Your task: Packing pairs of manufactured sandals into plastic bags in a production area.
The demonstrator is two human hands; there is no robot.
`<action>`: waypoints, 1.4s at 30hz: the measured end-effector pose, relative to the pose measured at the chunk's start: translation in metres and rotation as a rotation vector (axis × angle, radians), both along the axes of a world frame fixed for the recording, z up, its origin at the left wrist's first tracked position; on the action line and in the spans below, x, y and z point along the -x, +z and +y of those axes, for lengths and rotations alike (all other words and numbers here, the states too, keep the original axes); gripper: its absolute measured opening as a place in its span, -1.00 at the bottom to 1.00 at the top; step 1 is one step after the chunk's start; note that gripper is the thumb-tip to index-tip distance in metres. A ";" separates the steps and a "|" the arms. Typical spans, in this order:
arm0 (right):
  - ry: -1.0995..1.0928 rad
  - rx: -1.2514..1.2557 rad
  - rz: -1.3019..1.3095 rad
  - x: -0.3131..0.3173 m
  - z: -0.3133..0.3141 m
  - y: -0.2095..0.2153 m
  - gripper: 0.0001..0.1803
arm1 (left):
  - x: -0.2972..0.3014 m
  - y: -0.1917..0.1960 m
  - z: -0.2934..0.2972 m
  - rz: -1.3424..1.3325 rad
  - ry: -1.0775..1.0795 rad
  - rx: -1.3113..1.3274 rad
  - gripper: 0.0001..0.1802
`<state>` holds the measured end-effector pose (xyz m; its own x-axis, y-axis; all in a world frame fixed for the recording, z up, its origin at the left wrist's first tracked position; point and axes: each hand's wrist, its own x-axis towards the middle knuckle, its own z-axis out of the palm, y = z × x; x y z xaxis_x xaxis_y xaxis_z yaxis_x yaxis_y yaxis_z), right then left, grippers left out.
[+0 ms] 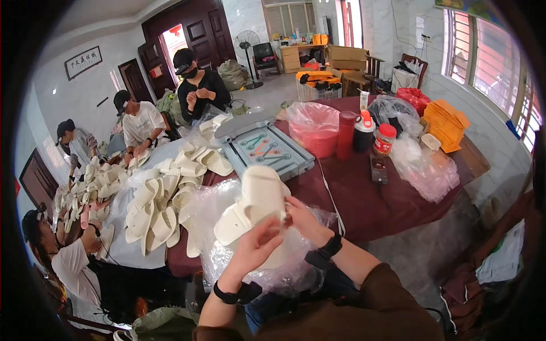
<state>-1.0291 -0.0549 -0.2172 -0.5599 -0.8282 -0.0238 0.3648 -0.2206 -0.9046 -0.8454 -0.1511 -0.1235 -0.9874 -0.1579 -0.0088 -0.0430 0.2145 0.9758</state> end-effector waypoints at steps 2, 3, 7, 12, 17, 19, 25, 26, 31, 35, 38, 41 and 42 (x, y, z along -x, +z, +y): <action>-0.075 -0.020 0.006 0.005 0.001 -0.042 -0.48 | -0.006 -0.005 -0.016 0.022 0.118 0.239 -0.46; -0.129 -0.049 0.004 0.001 0.002 -0.042 -0.42 | -0.014 -0.008 -0.025 0.034 0.255 0.469 -0.51; -0.230 -0.114 0.358 -0.028 0.019 -0.042 -0.18 | -0.018 -0.053 -0.070 0.315 0.575 1.013 -0.41; -0.234 -0.142 0.598 -0.033 0.016 -0.025 -0.03 | -0.009 -0.068 -0.085 -0.284 0.563 0.833 -0.21; -0.259 -0.091 0.816 -0.023 0.003 -0.028 0.04 | -0.008 -0.079 -0.086 -0.398 0.507 1.037 -0.16; -0.232 -0.231 1.000 -0.027 -0.005 -0.010 0.01 | -0.016 -0.105 -0.104 -0.137 0.588 1.228 -0.14; -0.189 -0.240 0.931 -0.018 -0.019 -0.013 0.00 | -0.003 -0.097 -0.116 -0.258 0.512 1.163 -0.11; -0.191 -0.239 0.929 -0.020 -0.017 -0.015 0.00 | -0.004 -0.093 -0.111 -0.258 0.509 1.165 -0.11; -0.174 -0.190 0.653 -0.038 0.009 -0.009 -0.05 | -0.023 -0.094 -0.089 -0.248 0.479 1.287 -0.21; -0.080 -0.223 0.553 -0.029 0.024 -0.009 -0.09 | -0.039 -0.083 -0.079 -0.382 0.509 0.646 -0.39; 0.006 -0.102 0.520 -0.032 0.022 0.010 -0.16 | -0.070 -0.103 -0.077 -0.064 0.673 0.116 -0.70; -0.005 0.015 0.437 -0.020 0.013 0.023 -0.23 | -0.076 -0.104 -0.064 0.057 0.830 -0.084 -0.70; -0.064 0.019 0.490 -0.019 0.008 0.028 -0.25 | -0.077 -0.104 -0.058 0.108 0.813 -0.167 -0.66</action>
